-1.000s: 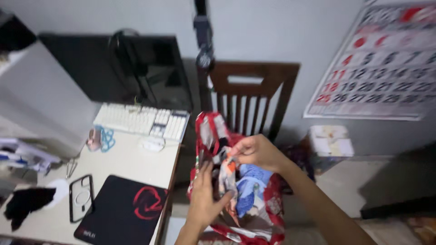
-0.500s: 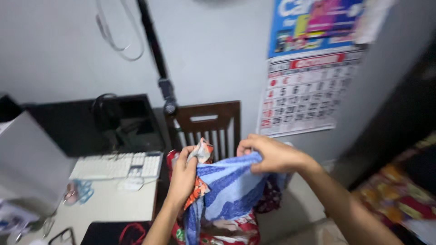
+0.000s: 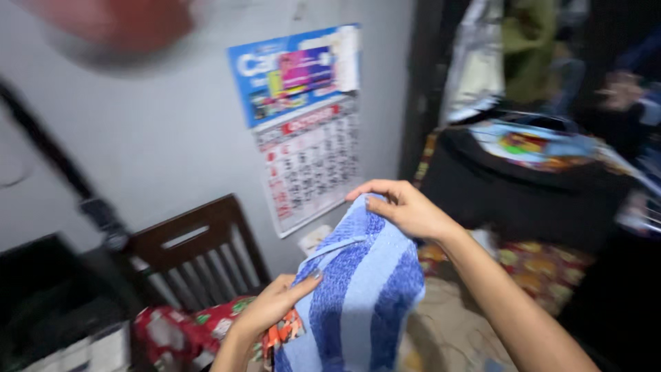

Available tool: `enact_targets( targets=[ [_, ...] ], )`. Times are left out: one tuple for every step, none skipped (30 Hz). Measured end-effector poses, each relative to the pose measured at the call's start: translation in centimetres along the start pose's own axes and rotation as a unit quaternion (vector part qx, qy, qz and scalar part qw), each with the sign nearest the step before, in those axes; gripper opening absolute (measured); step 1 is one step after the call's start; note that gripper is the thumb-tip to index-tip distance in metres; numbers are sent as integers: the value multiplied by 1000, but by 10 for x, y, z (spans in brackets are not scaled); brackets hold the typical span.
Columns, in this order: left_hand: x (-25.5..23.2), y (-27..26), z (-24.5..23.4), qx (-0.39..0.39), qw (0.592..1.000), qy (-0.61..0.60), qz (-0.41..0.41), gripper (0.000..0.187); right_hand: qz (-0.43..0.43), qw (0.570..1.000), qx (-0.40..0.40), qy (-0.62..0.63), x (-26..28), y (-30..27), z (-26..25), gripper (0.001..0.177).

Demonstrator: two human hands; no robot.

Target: The person removes various garments from a red tote bag and places them onto hangers. The person then hangs the clothes on a metal clothing rack. The person also folds the tote bag and places it on a desk.

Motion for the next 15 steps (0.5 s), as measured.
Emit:
enact_targets(
  targets=[
    [0,7,9,12,1000,-12,-26,57,29,999,-19,33,-3,-14,-11,26],
    [-2,12,19,-6,995,-71,-75,55,54,996,-38,66,-8,-25,-23,25],
    [-4,13,32,-24,983,-129,-126,53,77,990,-58,100,-15,-37,-37,25],
    [-10,18,46,-43,966,-185,-175,52,83,992,-67,70,-26,-48,-53,26],
    [-17,26,61,-35,956,-245,-158,52,90,992,-75,40,-39,-58,-69,27],
    [-24,33,78,-26,941,-305,-142,51,98,992,-84,9,-55,-70,-85,29],
    [-31,41,93,-16,923,-364,-127,51,93,991,-94,-6,-72,-79,-102,30],
    [-40,50,106,30,914,-385,-126,52,87,991,-103,-22,-89,-89,-119,31],
    [-49,59,119,76,902,-406,-126,53,82,990,-112,-37,-105,-103,-136,32],
    [-59,68,130,121,888,-426,-125,54,143,978,-150,-19,-119,-119,-153,33],
    [-68,78,142,128,891,-420,-119,54,202,961,-187,1,-131,-135,-171,33],
    [-75,88,156,132,893,-415,-111,54,259,940,-222,22,-143,-151,-189,33],
    [-81,99,170,137,896,-409,-103,55,261,929,-263,1,-154,-167,-208,34],
    [-86,110,182,150,899,-400,-94,54,264,916,-301,-20,-165,-182,-227,35],
    [-91,122,192,163,902,-391,-85,53,266,901,-339,-41,-176,-196,-246,36]
  ],
)
Point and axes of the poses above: each hand's wrist, its own y-axis towards the middle knuckle, its own z-axis out of the palm, x = y × z, the point moved 1 cm from there along y, towards the middle knuckle, and after that the axes turned 5 degrees about -y, right-handed, at the moved point
